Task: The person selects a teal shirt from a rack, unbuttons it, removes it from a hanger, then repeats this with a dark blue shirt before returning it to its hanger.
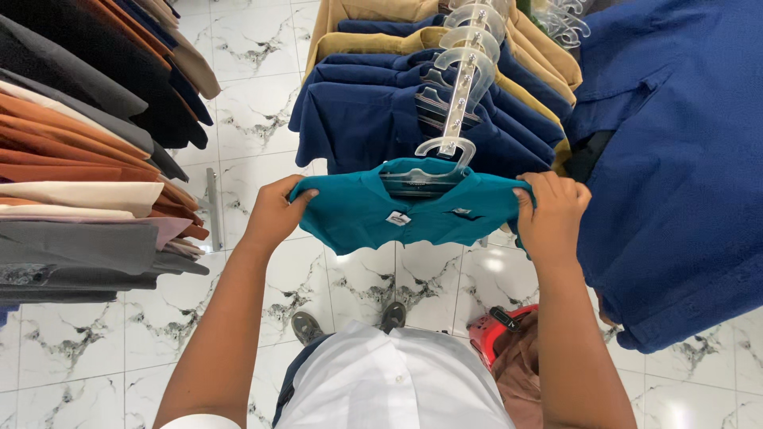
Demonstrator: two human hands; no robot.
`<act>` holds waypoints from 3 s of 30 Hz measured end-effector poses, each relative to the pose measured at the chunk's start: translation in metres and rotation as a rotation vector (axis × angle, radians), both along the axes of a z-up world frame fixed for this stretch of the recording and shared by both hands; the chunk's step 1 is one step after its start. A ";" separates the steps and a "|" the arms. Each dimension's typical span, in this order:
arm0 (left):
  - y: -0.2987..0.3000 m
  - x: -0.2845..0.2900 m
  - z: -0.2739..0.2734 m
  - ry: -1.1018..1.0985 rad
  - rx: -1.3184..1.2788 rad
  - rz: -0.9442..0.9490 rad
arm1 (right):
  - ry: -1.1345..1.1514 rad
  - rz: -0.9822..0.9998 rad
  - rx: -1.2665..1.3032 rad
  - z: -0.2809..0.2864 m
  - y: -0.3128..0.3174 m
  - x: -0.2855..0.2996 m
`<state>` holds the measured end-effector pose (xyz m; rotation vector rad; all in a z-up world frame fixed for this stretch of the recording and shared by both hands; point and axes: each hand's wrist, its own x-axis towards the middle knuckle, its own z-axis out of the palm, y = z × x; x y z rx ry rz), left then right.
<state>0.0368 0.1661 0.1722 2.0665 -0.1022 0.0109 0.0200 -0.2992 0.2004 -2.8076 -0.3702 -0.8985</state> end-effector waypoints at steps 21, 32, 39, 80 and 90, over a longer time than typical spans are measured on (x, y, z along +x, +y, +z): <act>0.121 -0.016 -0.077 0.038 0.171 0.537 | 0.530 -0.268 0.420 -0.072 -0.073 -0.050; 0.036 -0.018 0.131 0.201 0.340 0.061 | 0.223 0.149 0.398 0.063 0.000 -0.043; -0.024 0.008 0.121 -0.127 0.217 -0.185 | 0.232 0.151 0.088 0.053 0.027 -0.007; 0.052 0.025 0.040 -0.026 0.111 0.299 | 0.362 -0.102 0.627 -0.034 -0.057 -0.043; 0.044 0.036 0.046 -0.218 0.104 0.195 | 0.338 -0.127 0.553 -0.066 -0.070 -0.050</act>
